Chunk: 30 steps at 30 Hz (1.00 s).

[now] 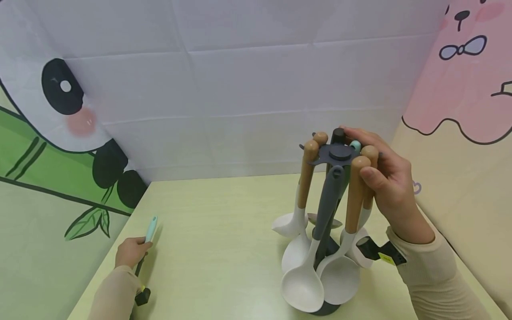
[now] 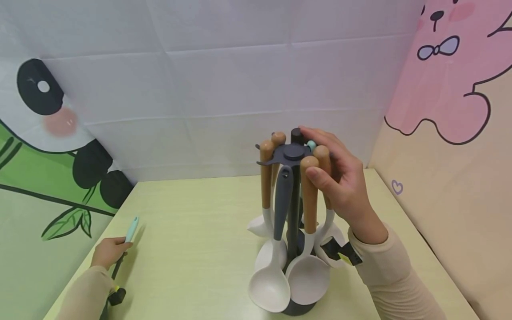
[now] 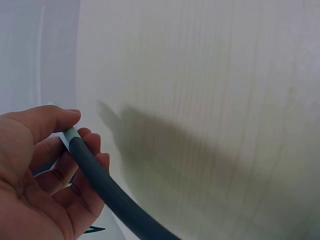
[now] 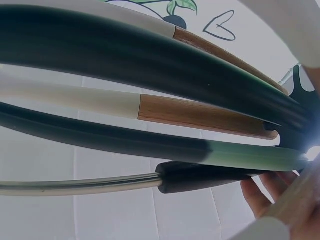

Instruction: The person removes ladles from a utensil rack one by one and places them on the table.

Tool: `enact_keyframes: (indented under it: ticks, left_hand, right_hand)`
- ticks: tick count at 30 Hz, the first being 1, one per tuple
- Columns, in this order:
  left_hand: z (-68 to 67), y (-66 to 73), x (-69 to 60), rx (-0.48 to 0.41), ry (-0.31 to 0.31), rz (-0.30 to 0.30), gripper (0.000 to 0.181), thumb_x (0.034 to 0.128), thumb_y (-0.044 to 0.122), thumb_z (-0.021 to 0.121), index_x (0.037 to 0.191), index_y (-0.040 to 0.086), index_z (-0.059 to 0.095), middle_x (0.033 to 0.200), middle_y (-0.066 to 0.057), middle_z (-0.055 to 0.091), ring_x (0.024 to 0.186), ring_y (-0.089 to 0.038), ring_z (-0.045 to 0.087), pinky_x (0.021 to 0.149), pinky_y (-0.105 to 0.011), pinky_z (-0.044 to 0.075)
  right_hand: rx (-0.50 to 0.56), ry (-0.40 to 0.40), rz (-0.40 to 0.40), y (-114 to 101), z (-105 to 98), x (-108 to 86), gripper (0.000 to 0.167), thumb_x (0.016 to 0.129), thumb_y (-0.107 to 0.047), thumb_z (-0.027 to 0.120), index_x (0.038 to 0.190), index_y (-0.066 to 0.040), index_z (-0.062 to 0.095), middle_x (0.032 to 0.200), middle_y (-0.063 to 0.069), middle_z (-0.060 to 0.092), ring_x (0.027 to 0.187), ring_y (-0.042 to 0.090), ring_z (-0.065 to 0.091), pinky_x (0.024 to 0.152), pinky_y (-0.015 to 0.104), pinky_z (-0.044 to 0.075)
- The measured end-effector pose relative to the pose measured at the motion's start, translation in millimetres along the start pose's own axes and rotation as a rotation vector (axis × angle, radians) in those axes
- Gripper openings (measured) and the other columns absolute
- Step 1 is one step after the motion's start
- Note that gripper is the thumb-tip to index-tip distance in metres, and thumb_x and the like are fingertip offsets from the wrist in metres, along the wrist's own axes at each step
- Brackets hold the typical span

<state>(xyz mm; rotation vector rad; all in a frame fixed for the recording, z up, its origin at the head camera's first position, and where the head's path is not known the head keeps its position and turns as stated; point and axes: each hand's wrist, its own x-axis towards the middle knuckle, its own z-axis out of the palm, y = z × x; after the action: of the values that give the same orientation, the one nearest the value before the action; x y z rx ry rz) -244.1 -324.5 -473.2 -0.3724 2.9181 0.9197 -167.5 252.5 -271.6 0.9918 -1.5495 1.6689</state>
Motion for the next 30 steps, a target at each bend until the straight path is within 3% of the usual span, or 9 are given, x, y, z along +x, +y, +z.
enact_keyframes:
  ticks: [12, 25, 30]
  left_hand:
    - [5.3, -6.7, 2.8, 0.028, -0.008, 0.008, 0.049, 0.0939, 0.016, 0.058, 0.126, -0.020, 0.052, 0.082, -0.017, 0.070, 0.074, -0.024, 0.063, 0.061, -0.032, 0.049]
    - [10.9, -16.5, 7.1, 0.074, 0.004, 0.056, 0.044, 0.0913, 0.018, 0.061, 0.120, -0.015, 0.060, 0.076, -0.011, 0.070, 0.076, -0.029, 0.061, 0.061, -0.032, 0.048]
    - [12.9, -19.0, 7.7, 0.073, -0.004, 0.051, 0.044, 0.0907, 0.019, 0.062, 0.120, -0.015, 0.060, 0.081, -0.016, 0.070, 0.077, -0.030, 0.061, 0.062, -0.034, 0.048]
  right_hand:
    - [-0.025, 0.004, 0.003, 0, -1, -0.9, 0.042, 0.093, -0.019, 0.062, 0.132, -0.004, 0.064, 0.131, 0.009, 0.063, 0.119, 0.024, 0.053, 0.090, 0.023, 0.043]
    - [-0.011, 0.005, 0.003, 1, -1, -0.3, 0.042, 0.093, -0.020, 0.064, 0.131, -0.003, 0.064, 0.131, 0.009, 0.063, 0.121, 0.024, 0.053, 0.095, 0.024, 0.042]
    - [0.001, 0.009, 0.004, 0, -1, 0.4, 0.042, 0.093, -0.021, 0.066, 0.130, -0.003, 0.065, 0.130, 0.009, 0.063, 0.120, 0.024, 0.054, 0.093, 0.023, 0.043]
